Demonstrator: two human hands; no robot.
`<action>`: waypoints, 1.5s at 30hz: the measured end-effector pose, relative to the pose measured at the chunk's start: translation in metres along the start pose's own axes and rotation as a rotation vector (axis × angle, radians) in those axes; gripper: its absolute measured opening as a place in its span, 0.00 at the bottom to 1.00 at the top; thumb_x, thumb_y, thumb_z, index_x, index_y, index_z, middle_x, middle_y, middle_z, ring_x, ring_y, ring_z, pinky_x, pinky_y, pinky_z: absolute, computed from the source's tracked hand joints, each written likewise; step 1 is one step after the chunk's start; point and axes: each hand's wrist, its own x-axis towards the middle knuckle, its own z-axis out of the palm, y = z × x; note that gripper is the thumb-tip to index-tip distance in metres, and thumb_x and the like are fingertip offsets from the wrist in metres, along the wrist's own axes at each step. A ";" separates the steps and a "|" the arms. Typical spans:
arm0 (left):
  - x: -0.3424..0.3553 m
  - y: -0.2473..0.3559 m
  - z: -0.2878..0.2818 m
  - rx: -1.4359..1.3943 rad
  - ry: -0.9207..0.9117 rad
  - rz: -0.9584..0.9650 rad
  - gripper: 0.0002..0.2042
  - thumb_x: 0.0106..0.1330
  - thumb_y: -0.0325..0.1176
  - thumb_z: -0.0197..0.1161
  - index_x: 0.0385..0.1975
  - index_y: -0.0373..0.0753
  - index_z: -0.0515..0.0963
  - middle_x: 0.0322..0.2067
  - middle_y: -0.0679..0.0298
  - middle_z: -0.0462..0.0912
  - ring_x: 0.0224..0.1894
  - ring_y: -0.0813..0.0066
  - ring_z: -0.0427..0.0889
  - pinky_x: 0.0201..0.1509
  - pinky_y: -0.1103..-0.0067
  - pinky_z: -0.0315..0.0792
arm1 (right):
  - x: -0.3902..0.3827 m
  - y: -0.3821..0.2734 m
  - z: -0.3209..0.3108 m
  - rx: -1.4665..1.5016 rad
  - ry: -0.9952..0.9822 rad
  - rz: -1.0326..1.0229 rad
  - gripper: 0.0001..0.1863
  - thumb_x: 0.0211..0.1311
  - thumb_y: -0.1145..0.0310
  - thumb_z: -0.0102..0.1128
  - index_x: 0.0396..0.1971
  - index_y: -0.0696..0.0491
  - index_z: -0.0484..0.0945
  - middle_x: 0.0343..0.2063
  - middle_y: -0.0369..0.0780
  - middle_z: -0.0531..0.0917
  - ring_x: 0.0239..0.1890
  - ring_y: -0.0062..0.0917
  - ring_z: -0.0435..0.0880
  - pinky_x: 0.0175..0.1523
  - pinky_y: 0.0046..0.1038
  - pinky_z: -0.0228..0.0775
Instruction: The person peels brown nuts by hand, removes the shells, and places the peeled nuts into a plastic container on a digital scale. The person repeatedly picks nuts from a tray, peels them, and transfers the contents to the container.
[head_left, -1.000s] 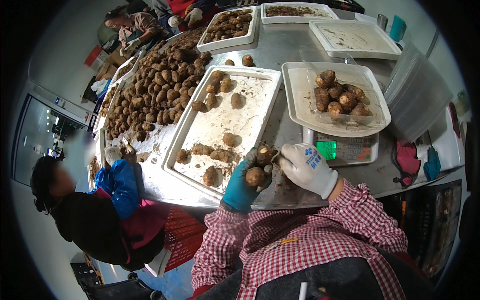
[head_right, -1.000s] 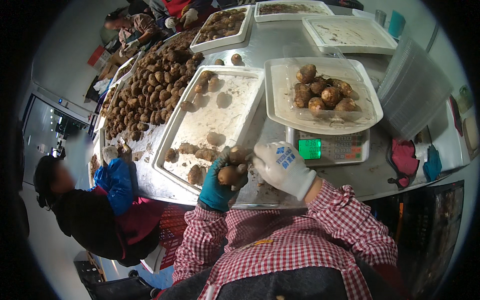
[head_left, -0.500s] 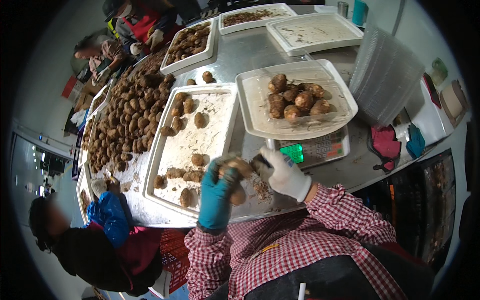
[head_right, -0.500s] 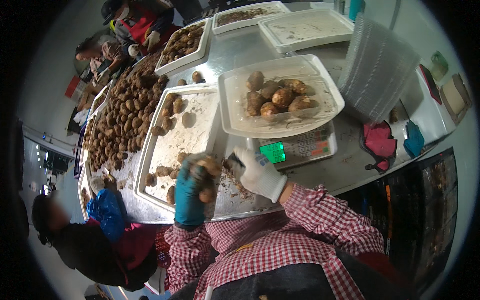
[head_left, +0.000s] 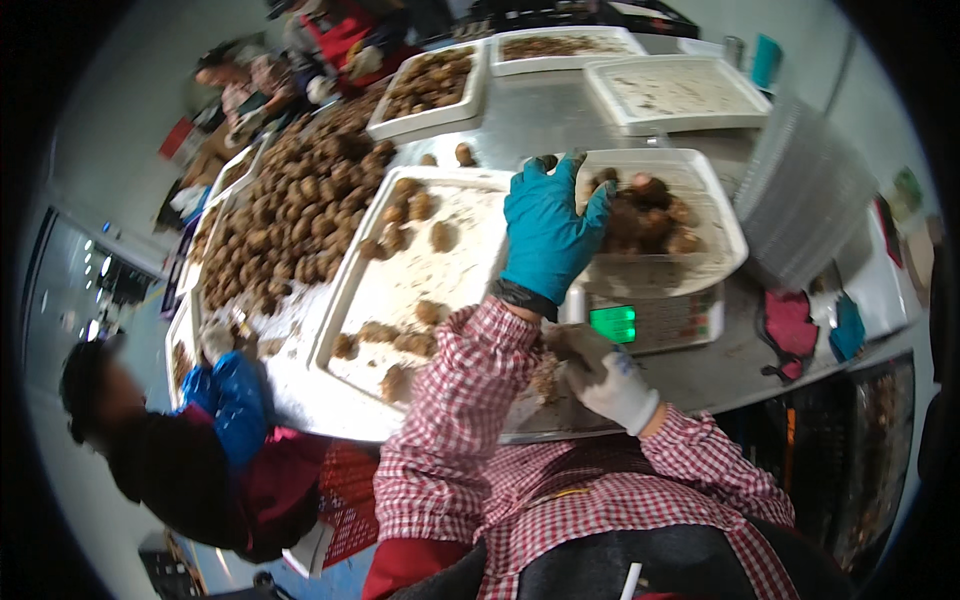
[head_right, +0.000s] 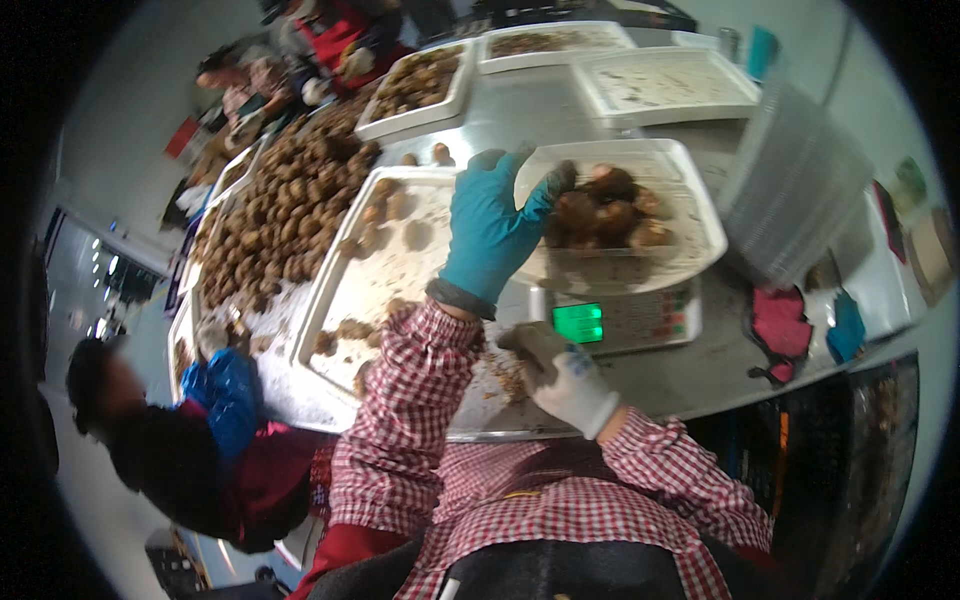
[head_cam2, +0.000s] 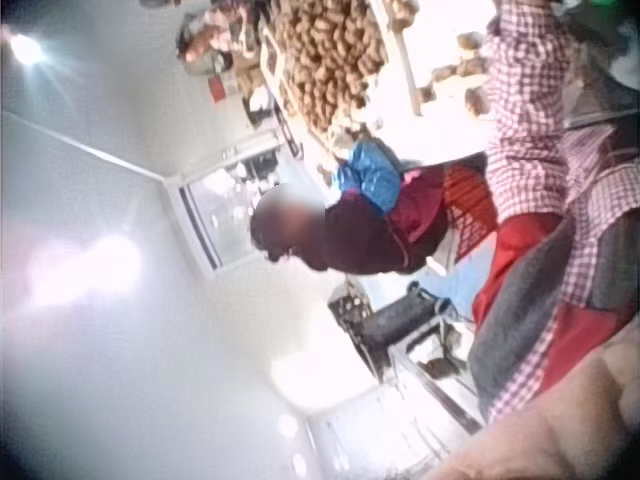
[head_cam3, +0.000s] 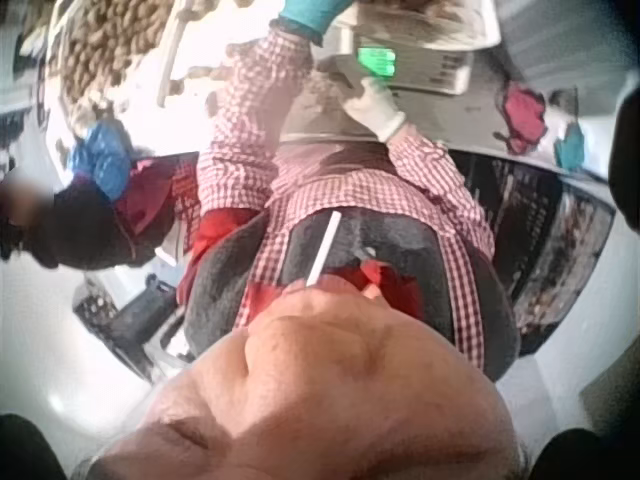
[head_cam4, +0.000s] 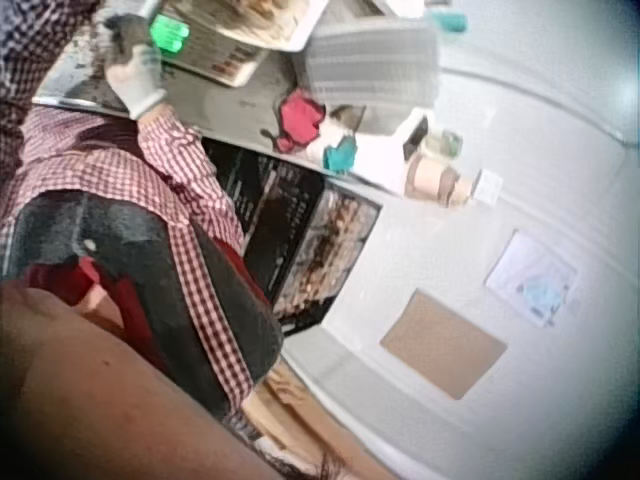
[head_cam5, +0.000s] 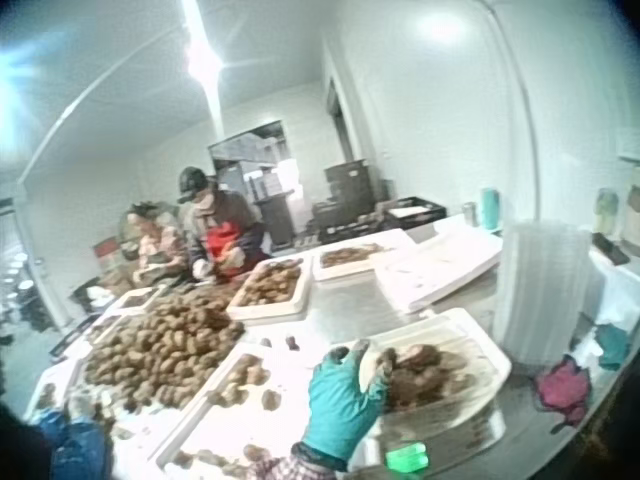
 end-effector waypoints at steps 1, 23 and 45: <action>-0.007 0.001 -0.011 -0.167 0.005 -0.101 0.20 0.63 0.44 0.63 0.50 0.39 0.77 0.46 0.47 0.76 0.50 0.49 0.74 0.53 0.64 0.69 | -0.002 0.001 -0.005 0.047 -0.060 0.085 0.15 0.51 0.82 0.53 0.41 0.57 0.78 0.38 0.49 0.80 0.40 0.43 0.80 0.46 0.38 0.74; -0.100 -0.354 -0.122 -0.231 -0.341 -0.941 0.20 0.55 0.24 0.66 0.50 0.35 0.77 0.48 0.57 0.81 0.49 0.70 0.80 0.51 0.75 0.75 | 0.026 -0.023 0.027 0.049 -0.363 0.256 0.11 0.62 0.73 0.50 0.43 0.58 0.77 0.31 0.49 0.83 0.33 0.42 0.83 0.40 0.37 0.75; -0.133 -0.045 -0.130 -1.264 -0.532 -0.773 0.41 0.61 0.35 0.69 0.72 0.40 0.51 0.64 0.61 0.66 0.62 0.69 0.71 0.66 0.73 0.66 | 0.055 -0.031 0.006 -0.023 -0.195 -0.020 0.30 0.58 0.57 0.66 0.57 0.54 0.72 0.43 0.48 0.78 0.46 0.41 0.77 0.51 0.36 0.70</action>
